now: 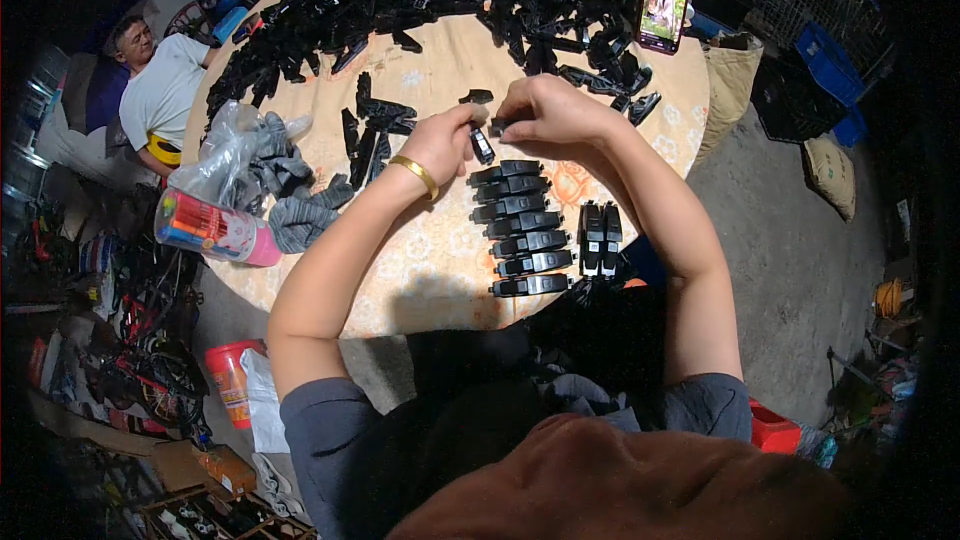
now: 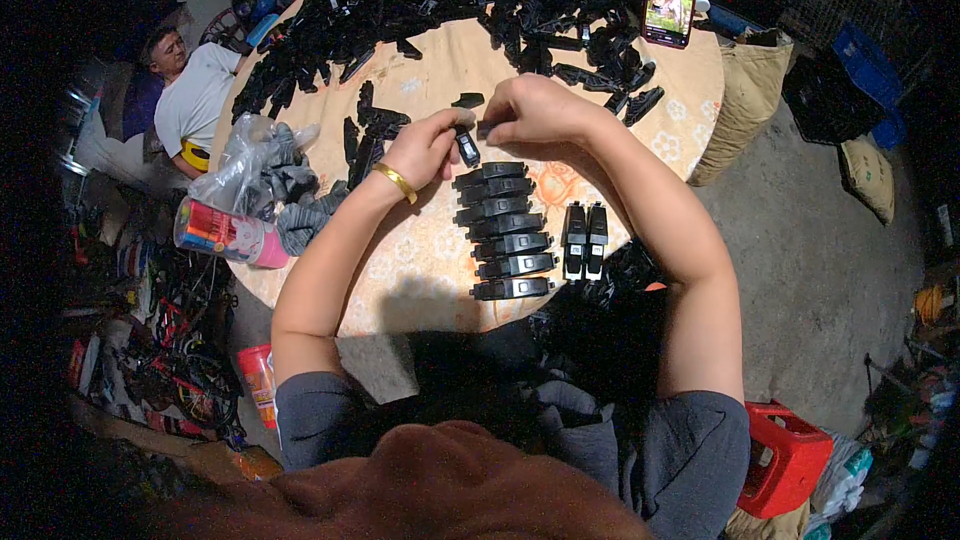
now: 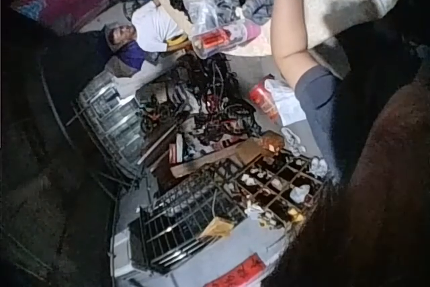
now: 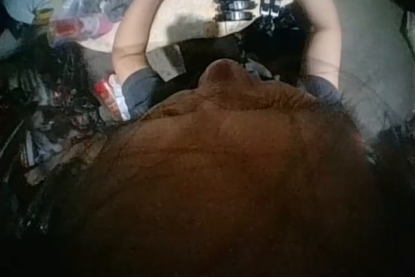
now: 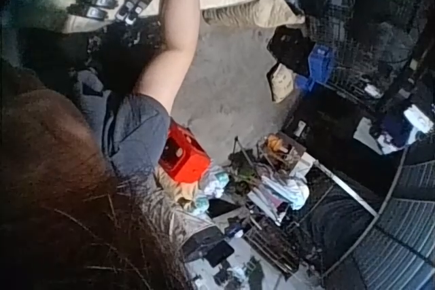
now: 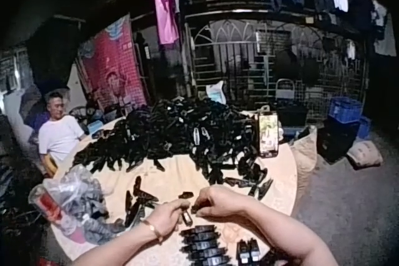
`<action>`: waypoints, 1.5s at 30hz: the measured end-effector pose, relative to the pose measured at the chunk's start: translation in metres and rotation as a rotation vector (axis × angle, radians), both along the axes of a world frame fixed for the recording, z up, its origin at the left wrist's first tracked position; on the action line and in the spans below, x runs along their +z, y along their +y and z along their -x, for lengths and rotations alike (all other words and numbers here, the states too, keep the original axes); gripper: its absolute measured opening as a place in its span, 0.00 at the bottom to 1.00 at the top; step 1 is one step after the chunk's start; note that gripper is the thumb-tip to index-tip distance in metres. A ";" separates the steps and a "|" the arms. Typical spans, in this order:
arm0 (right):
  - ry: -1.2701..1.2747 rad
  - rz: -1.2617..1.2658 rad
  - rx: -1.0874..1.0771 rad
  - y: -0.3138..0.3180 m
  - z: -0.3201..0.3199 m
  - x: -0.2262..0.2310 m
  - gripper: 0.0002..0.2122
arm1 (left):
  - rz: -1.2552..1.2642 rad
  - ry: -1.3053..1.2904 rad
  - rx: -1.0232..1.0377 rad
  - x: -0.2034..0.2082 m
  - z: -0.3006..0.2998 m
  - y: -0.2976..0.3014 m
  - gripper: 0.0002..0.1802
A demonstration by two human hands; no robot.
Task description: The person assembles small black plastic buckle components by hand, taking them from a pile on a table and fitting them together.
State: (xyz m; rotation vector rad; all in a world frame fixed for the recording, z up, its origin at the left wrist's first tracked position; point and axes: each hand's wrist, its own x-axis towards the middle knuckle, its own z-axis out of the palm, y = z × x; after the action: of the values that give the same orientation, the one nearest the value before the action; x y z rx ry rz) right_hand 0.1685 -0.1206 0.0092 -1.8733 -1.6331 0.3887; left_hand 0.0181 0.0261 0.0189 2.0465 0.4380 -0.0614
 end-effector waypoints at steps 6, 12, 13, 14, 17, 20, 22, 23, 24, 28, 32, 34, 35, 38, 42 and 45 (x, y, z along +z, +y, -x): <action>0.055 -0.126 0.000 -0.001 0.004 0.002 0.13 | -0.586 -0.322 -0.116 -0.006 0.007 0.007 0.16; -0.151 -0.107 0.005 -0.002 0.010 0.008 0.13 | -0.634 -0.354 -0.069 -0.009 0.006 0.007 0.16; -0.172 -0.081 0.016 -0.004 0.008 0.008 0.13 | -0.585 -0.357 -0.046 -0.009 0.006 0.007 0.17; -0.193 -0.056 0.027 -0.004 0.007 0.008 0.13 | -0.583 -0.357 -0.045 -0.007 0.006 0.009 0.17; -0.213 -0.108 0.037 -0.005 0.011 0.008 0.13 | -0.638 -0.257 -0.092 -0.001 0.007 0.018 0.16; -0.171 -0.084 0.067 0.000 0.014 0.011 0.13 | -0.636 -0.321 -0.137 -0.007 0.006 0.021 0.15; -0.193 -0.135 0.090 0.005 0.018 0.004 0.13 | -0.538 -0.422 -0.162 -0.009 0.005 0.018 0.14; -0.216 -0.186 0.117 0.007 0.020 0.001 0.13 | -0.538 -0.422 -0.167 -0.010 0.005 0.015 0.14; -0.211 -0.197 0.110 0.008 0.021 0.000 0.13 | -0.543 -0.399 -0.141 -0.009 0.007 0.011 0.14; -0.128 -0.169 0.071 0.007 0.016 -0.002 0.11 | -0.482 -0.363 -0.181 -0.008 0.006 0.010 0.14; 0.068 -0.197 0.000 0.014 0.011 -0.013 0.10 | -0.431 -0.355 -0.394 -0.003 0.006 0.009 0.19; -0.246 -0.466 -0.139 0.019 0.013 -0.017 0.12 | -0.581 -0.241 -0.382 0.017 0.010 0.013 0.24; -0.321 -0.447 -0.172 0.020 0.013 -0.020 0.13 | -0.675 -0.225 -0.269 0.021 0.014 0.017 0.25; -0.448 -0.483 -0.242 0.029 0.012 -0.030 0.14 | -1.045 -0.141 -0.076 0.021 0.022 0.037 0.25; -0.346 -0.245 -0.109 0.028 0.006 -0.027 0.13 | -0.981 0.032 -0.085 0.018 0.016 0.039 0.21; -0.360 -0.157 -0.139 0.021 0.012 -0.015 0.12 | -0.966 -0.038 -0.139 0.013 0.014 0.033 0.16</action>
State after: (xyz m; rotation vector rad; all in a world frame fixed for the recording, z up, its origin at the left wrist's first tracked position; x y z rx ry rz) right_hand 0.1561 -0.0993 -0.0055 -2.0027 -1.6872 -0.1416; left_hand 0.0039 0.0594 0.0317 3.0201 0.3235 0.1330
